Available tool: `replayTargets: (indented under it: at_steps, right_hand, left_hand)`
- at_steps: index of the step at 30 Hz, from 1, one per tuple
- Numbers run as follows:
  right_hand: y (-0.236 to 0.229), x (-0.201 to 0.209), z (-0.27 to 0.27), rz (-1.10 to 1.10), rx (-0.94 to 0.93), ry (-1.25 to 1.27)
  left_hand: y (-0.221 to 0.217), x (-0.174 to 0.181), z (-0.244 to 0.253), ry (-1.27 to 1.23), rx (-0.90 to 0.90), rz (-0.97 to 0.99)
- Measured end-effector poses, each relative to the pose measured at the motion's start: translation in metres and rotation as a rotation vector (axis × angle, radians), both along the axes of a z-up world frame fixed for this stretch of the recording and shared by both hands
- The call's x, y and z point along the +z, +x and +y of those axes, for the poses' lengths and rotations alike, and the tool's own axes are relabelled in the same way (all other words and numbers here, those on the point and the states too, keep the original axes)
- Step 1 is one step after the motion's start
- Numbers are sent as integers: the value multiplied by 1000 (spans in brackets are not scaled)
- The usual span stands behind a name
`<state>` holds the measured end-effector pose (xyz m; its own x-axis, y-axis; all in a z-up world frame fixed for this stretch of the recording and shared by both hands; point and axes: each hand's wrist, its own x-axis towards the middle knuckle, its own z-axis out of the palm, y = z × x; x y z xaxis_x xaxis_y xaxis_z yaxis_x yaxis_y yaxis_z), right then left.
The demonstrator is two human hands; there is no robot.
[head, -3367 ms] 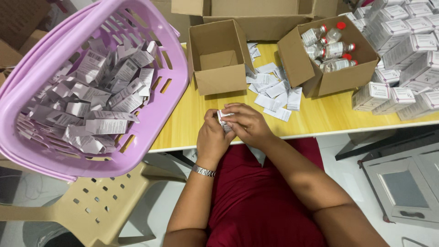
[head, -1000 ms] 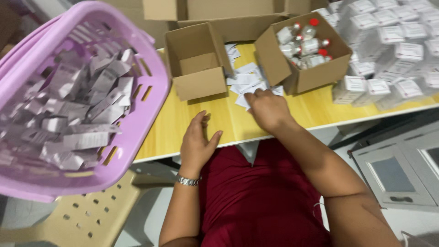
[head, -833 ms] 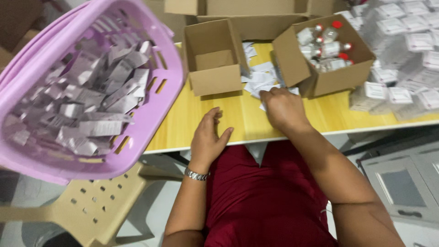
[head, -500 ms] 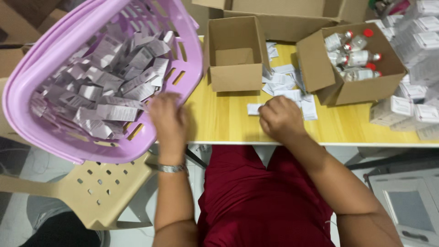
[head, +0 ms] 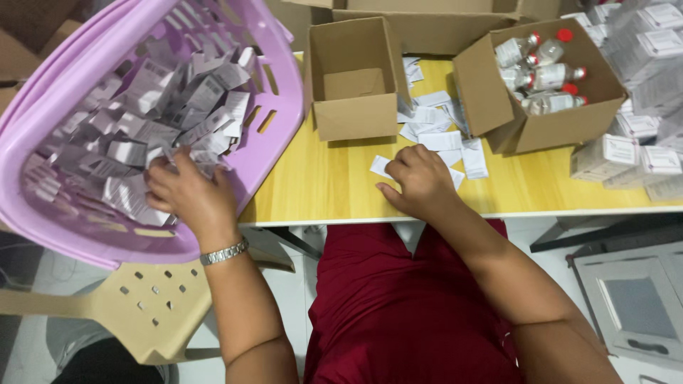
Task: The person repeatedly picks small white boxes from a purple basket, opens them, and places small bottles with red caps inside. The person then closes the boxes and sets them aside on the table. The process is repeated multiple times with different boxes and bottles.
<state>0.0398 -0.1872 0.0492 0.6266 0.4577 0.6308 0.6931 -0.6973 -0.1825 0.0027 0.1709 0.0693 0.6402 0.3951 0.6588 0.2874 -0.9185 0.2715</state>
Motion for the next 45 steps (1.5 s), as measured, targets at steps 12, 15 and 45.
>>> replayTargets:
  at_steps: [12, 15, 45]
  right_hand:
    - [48, 50, -83, -273, -247, 230]
    - [68, 72, -155, -109, -520, -91]
    - [114, 92, -217, -41, -685, -234]
  left_hand:
    - [0, 6, -13, -145, -164, 6]
    - [6, 13, -10, -219, -56, 358]
    - [8, -28, -92, -43, -871, -106]
